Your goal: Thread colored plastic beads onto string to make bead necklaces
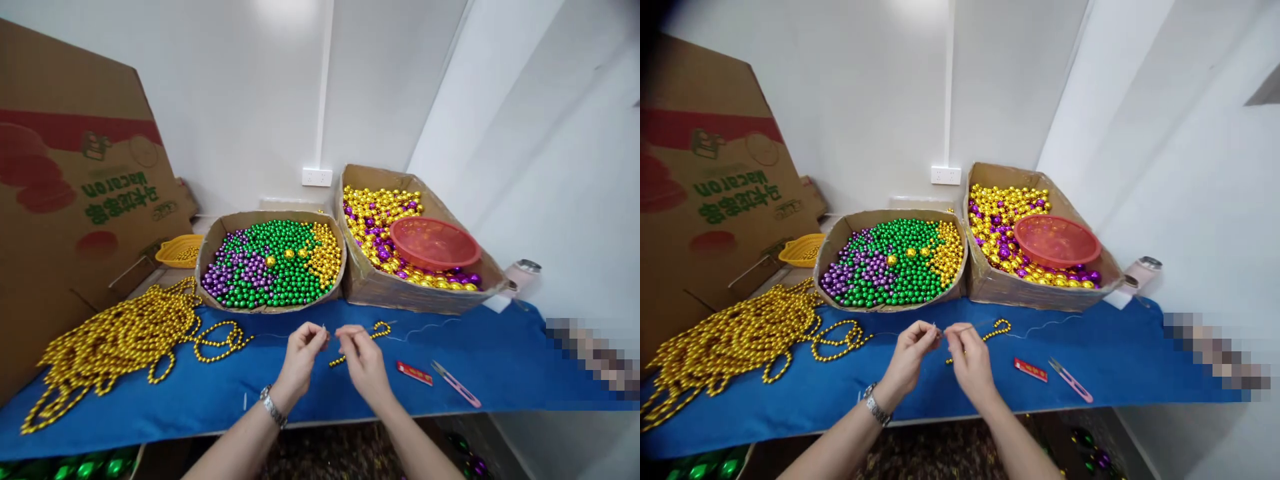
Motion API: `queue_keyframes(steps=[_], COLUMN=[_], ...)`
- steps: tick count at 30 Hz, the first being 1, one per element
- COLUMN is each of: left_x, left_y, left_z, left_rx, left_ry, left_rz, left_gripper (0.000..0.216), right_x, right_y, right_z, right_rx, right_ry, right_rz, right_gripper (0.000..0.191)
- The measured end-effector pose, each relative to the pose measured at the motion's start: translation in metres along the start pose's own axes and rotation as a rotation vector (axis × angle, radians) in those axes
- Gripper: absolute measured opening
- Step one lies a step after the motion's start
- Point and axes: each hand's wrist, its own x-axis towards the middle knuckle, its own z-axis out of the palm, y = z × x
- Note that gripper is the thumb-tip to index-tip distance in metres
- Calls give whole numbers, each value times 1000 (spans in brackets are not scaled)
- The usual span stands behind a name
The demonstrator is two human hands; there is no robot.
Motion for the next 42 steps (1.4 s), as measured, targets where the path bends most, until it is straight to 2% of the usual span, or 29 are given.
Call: queue_keyframes(steps=[4,10,14,18,24,27,32,35,38,42], left_x=[25,59,68,70,74,69,45,29,13,-2], left_y=[12,18,3,-12,-22,-29,-46,-48,-38,-17], left_z=[6,28,35,36,30,27,16,1,-18,-37], left_rx=[344,664,730,814,991,1107,1285,1344,1382,1410], left_ry=[66,12,-7,-26,-80,-130,-248,-315,-374,-477], left_rz=[216,447,471,467,424,382,294,277,293,339], left_gripper=[28,22,20,19,18,18,19,17,22,28], right_x=[38,103,139,165,185,178,148,137,132,128], right_y=[-18,-55,-77,-99,-150,-166,-154,-141,-135,-140], right_z=[-36,-101,-135,-149,-152,-140,-109,-102,-95,-68], right_rx=[40,105,111,102,43,-47,-166,-245,-343,-205], right_ry=[56,256,329,316,429,363,127,54,0,-83], right_rz=[14,-23,12,72,7,-38,-49,-101,-188,-227], right_gripper=[26,33,35,29,16,15,14,15,20,24])
